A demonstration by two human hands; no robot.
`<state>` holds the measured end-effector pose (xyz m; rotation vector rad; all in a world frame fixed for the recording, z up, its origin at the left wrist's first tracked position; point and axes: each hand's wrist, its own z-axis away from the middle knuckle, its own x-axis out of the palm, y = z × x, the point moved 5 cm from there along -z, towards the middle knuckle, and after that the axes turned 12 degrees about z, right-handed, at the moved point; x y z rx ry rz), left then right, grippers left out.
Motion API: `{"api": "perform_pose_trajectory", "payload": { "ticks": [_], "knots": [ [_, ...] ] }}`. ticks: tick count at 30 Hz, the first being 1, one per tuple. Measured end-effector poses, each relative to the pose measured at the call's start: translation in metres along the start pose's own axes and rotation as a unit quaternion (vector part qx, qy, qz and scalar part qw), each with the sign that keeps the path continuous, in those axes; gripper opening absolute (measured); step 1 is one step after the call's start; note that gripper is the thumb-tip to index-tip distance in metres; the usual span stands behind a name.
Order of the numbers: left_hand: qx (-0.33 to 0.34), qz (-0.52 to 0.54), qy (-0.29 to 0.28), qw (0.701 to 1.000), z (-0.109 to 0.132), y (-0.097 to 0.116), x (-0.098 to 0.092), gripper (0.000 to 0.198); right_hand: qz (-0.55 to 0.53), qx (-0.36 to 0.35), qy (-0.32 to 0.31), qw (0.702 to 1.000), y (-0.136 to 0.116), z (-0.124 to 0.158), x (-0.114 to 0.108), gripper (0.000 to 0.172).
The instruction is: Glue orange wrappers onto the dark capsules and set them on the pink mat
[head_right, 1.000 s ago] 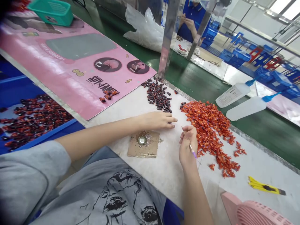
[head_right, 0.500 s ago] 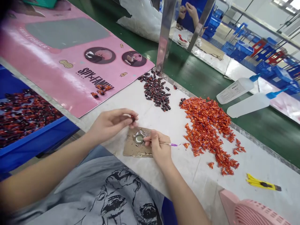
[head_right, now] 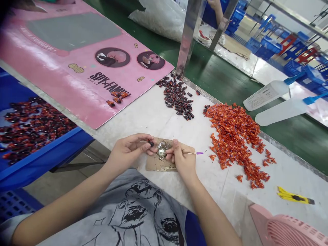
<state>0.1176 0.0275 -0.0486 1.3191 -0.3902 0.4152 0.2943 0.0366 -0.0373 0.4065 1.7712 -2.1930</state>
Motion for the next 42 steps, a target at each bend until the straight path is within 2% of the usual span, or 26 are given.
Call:
{"api": "perform_pose_trajectory", "payload": {
  "ticks": [4, 9, 13, 17, 33, 35, 37, 42],
  "knots": [
    [-0.021, 0.063, 0.020, 0.998, 0.014, 0.003, 0.001, 0.032, -0.087, 0.007, 0.030, 0.996, -0.001, -0.001, -0.013, 0.065],
    [-0.059, 0.086, -0.010, 0.994, 0.029, 0.006, 0.011, 0.023, -0.125, -0.054, 0.074, 0.988, -0.017, 0.019, -0.025, 0.061],
    [-0.052, 0.031, -0.005, 0.998, 0.032, 0.007, 0.017, 0.020, -0.110, -0.126, 0.051, 0.985, -0.032, 0.038, -0.022, 0.057],
    [-0.039, 0.003, -0.011, 0.999, 0.034, 0.008, 0.021, 0.016, -0.086, -0.181, 0.031, 0.979, -0.039, 0.045, -0.021, 0.053],
    [-0.032, 0.015, -0.009, 0.999, 0.038, 0.008, 0.024, 0.018, -0.016, -0.289, -0.010, 0.957, -0.047, 0.049, -0.019, 0.042],
    [-0.031, 0.018, -0.009, 0.999, 0.038, 0.008, 0.025, 0.019, -0.019, -0.286, -0.019, 0.958, -0.047, 0.049, -0.020, 0.042],
    [-0.028, 0.014, -0.007, 0.999, 0.038, 0.009, 0.025, 0.019, -0.034, -0.253, -0.029, 0.966, -0.043, 0.045, -0.021, 0.041],
    [-0.011, 0.011, -0.003, 1.000, 0.037, 0.010, 0.018, 0.015, -0.002, -0.144, -0.023, 0.989, -0.025, 0.030, -0.023, 0.018]
  ]
}}
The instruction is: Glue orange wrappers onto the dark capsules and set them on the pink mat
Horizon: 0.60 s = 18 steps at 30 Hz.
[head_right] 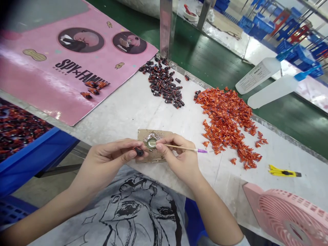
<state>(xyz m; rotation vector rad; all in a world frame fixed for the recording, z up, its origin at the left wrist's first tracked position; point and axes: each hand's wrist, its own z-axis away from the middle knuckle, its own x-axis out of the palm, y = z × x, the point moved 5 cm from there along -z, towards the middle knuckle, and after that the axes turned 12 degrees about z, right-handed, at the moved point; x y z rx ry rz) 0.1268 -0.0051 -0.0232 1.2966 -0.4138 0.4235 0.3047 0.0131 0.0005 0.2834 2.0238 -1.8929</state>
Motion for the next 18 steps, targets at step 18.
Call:
{"api": "perform_pose_trajectory", "payload": {
  "ticks": [18],
  "knots": [
    [0.000, -0.061, 0.045, 0.997, -0.009, -0.007, -0.019, 0.018, 0.001, -0.013, -0.026, 1.000, 0.000, 0.000, 0.017, 0.030]
  ]
}}
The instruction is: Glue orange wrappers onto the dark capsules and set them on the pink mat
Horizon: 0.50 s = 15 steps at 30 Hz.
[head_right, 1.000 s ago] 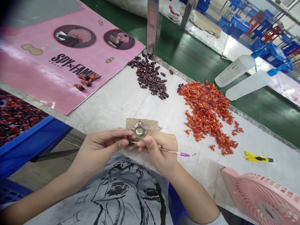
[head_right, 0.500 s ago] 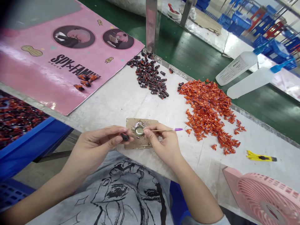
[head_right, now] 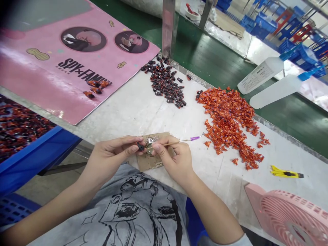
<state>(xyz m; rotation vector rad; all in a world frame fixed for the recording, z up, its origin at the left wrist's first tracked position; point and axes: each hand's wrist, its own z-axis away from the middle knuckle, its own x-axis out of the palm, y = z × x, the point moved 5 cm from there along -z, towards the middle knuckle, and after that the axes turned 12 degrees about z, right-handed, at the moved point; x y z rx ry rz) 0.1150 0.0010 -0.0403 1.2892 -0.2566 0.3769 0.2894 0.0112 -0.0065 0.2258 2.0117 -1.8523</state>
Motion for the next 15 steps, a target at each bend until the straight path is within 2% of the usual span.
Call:
{"api": "perform_pose_trajectory", "payload": {
  "ticks": [10, 15],
  "knots": [
    [0.023, -0.003, -0.034, 0.999, 0.005, 0.001, 0.012, 0.016, 0.022, -0.040, -0.002, 0.999, -0.007, 0.003, 0.002, 0.027],
    [0.022, -0.005, -0.025, 0.999, 0.006, 0.003, 0.009, 0.016, 0.048, -0.054, 0.005, 0.997, -0.008, 0.003, -0.001, 0.026]
  ]
}}
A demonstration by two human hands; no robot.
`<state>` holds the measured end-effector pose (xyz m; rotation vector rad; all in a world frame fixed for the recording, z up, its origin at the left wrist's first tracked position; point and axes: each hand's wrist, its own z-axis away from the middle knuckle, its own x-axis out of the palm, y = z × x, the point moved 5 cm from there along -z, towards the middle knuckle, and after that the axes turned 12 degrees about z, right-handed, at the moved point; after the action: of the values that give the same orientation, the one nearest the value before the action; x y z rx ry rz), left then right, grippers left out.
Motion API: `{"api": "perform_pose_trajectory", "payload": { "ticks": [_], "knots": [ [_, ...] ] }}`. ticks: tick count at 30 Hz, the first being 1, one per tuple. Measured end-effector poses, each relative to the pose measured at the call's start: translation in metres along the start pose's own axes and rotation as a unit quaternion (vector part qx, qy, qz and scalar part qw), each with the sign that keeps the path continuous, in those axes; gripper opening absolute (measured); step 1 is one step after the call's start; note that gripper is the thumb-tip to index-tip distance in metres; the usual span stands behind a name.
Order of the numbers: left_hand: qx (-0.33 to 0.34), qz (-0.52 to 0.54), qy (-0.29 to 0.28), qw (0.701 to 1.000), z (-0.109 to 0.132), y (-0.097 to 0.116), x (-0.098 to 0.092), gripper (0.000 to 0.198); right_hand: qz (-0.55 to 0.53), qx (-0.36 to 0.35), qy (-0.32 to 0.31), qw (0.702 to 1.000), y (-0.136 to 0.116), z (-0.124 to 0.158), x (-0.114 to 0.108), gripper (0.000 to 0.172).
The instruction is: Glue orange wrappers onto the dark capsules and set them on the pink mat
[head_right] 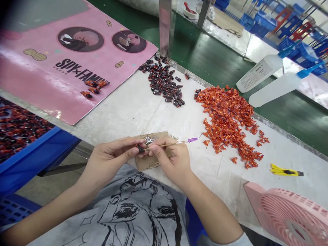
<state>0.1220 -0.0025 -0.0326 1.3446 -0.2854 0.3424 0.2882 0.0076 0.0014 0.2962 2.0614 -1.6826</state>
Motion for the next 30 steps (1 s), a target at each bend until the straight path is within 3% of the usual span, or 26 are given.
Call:
{"api": "perform_pose_trajectory", "payload": {
  "ticks": [7, 10, 16, 30],
  "knots": [
    [-0.009, 0.004, 0.041, 0.999, -0.001, 0.000, -0.011, 0.021, 0.152, -0.072, -0.043, 0.985, 0.009, -0.004, 0.009, 0.026],
    [-0.015, -0.010, 0.049, 0.999, -0.001, 0.000, -0.011, 0.023, 0.109, -0.032, -0.044, 0.993, 0.010, -0.004, 0.008, 0.029],
    [-0.024, -0.051, 0.008, 0.998, 0.003, 0.000, -0.003, 0.017, -0.040, 0.059, 0.010, 0.997, 0.004, 0.002, -0.002, 0.033],
    [-0.028, -0.056, -0.002, 0.998, 0.006, 0.002, 0.008, 0.011, -0.046, 0.022, 0.009, 0.999, 0.000, 0.002, -0.001, 0.037]
  ]
}}
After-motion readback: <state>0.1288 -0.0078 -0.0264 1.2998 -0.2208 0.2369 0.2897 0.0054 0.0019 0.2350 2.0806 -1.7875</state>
